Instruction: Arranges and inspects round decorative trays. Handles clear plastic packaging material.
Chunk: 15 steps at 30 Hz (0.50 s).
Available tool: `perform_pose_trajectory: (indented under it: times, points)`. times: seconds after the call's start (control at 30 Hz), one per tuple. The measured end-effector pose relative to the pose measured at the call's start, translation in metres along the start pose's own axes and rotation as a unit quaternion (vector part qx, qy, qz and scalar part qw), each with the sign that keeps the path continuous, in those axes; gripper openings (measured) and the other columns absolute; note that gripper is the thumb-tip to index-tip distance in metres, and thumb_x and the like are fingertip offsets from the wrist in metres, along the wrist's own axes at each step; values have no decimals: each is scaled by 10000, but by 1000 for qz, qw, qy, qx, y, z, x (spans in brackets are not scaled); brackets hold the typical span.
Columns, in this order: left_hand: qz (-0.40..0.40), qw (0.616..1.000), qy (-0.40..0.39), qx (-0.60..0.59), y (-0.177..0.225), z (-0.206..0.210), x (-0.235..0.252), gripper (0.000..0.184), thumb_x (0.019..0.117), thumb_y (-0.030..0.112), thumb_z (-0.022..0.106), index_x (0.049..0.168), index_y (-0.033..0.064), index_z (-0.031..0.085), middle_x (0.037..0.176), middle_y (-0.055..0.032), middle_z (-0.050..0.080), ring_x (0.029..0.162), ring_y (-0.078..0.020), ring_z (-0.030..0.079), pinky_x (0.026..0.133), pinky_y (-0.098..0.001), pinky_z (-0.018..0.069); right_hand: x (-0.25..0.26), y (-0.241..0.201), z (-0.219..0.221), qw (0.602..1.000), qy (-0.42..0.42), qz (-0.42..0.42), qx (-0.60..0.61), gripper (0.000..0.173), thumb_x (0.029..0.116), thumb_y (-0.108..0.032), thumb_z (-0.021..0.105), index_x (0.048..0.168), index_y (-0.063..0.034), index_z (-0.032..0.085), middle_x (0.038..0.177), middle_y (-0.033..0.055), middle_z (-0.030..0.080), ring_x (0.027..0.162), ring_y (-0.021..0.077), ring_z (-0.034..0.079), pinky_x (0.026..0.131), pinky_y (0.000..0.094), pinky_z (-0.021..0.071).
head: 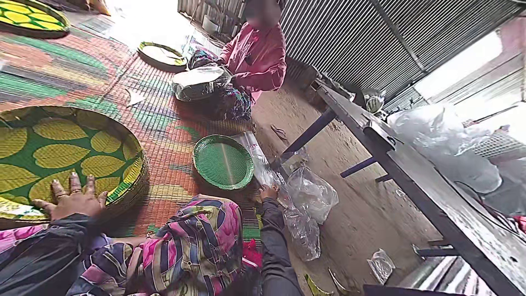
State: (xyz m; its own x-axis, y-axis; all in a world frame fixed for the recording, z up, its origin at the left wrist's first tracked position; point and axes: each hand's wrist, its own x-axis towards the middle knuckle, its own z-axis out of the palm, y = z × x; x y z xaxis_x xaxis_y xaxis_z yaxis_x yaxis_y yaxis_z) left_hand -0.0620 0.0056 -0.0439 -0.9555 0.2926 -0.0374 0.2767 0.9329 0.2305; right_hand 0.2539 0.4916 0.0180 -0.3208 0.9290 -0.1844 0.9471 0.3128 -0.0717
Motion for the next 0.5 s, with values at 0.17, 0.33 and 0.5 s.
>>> perform_pose_trajectory:
  times: [0.17, 0.33, 0.5]
  points:
    - [-9, 1000, 18, -13, 5, -5, -6, 646, 1069, 368, 527, 1639, 156, 308, 1723, -191, 169, 1574, -500, 111, 1143, -831, 80, 36, 12, 5, 989, -116, -41, -82, 590, 1068, -333, 545, 1537, 8, 435, 1654, 245, 320, 1514, 437, 340, 1208, 622, 294]
    - [-1, 999, 32, -22, 0, 2, -6, 630, 1071, 360, 517, 1634, 156, 321, 1720, -189, 180, 1572, -504, 112, 1134, -841, 81, 20, 14, -38, 995, 76, -70, 11, 497, 1059, -131, 510, 1517, 52, 454, 1585, 269, 431, 1495, 404, 398, 1239, 512, 310]
    - [16, 988, 135, -69, 9, 4, -13, 523, 1048, 298, 530, 1500, 36, 509, 1618, -291, 352, 1517, -560, 228, 1132, -843, 49, -124, -40, -91, 863, 449, -183, 140, 300, 990, 13, 545, 1229, 69, 717, 1296, 265, 689, 1155, 462, 691, 991, 556, 540]
